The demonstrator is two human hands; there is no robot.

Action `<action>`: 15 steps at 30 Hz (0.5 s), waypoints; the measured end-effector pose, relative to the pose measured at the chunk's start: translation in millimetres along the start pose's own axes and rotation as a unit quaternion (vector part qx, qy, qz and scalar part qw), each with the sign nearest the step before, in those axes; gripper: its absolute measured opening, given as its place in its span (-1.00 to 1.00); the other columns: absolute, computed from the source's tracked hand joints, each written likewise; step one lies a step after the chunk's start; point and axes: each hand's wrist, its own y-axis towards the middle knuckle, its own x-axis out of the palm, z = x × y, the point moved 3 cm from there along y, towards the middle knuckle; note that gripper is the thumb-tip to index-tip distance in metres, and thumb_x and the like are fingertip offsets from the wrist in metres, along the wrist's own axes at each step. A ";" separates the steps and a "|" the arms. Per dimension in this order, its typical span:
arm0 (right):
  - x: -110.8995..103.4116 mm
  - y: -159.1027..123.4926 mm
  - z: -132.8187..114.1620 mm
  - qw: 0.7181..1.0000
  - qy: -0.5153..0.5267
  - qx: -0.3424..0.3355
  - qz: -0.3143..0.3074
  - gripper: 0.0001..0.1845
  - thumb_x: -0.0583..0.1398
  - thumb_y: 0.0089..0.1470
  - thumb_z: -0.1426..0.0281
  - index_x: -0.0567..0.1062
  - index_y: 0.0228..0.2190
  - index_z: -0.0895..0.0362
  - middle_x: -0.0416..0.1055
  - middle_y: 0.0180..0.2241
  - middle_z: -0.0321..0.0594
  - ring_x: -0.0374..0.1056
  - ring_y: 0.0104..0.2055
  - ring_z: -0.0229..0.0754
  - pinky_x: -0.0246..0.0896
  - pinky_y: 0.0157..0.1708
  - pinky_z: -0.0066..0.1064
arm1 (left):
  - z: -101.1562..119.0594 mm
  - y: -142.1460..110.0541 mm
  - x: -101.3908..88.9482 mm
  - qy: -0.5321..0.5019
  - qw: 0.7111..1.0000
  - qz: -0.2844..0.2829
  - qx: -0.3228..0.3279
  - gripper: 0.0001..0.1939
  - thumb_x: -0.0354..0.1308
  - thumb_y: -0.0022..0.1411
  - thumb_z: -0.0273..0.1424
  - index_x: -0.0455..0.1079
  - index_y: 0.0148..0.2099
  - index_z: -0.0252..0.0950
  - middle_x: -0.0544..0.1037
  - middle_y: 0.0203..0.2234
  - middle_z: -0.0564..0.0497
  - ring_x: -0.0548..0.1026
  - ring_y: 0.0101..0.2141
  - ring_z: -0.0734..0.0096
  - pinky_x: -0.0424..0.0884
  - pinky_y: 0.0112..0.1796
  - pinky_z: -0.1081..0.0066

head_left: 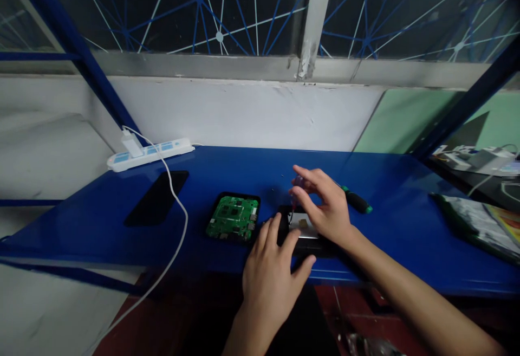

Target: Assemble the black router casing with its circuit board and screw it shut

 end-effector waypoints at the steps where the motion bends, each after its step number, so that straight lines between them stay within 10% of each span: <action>1: -0.4 0.3 0.2 1.000 -0.005 -0.005 0.011 -0.49 0.24 0.20 0.49 0.41 0.14 -0.09 0.40 -0.24 -0.24 0.41 -0.29 -0.22 0.48 -0.38 -0.35 | 0.2 0.3 -0.3 0.001 1.000 -0.002 -0.002 -0.59 0.27 0.27 -0.21 0.40 0.14 -0.09 0.31 0.28 -0.20 0.32 0.24 -0.10 0.47 0.06 -0.05; 15: -3.0 -0.6 -0.6 0.999 -0.039 0.007 -0.001 -0.54 0.10 0.31 0.50 0.34 0.20 -0.02 0.51 -0.15 -0.20 0.49 -0.27 -0.24 0.47 -0.23 -0.29 | -1.8 -0.8 2.8 0.008 1.000 -0.006 0.004 -0.58 0.25 0.29 -0.20 0.39 0.17 -0.09 0.27 0.31 -0.18 0.30 0.26 -0.09 0.45 0.08 -0.04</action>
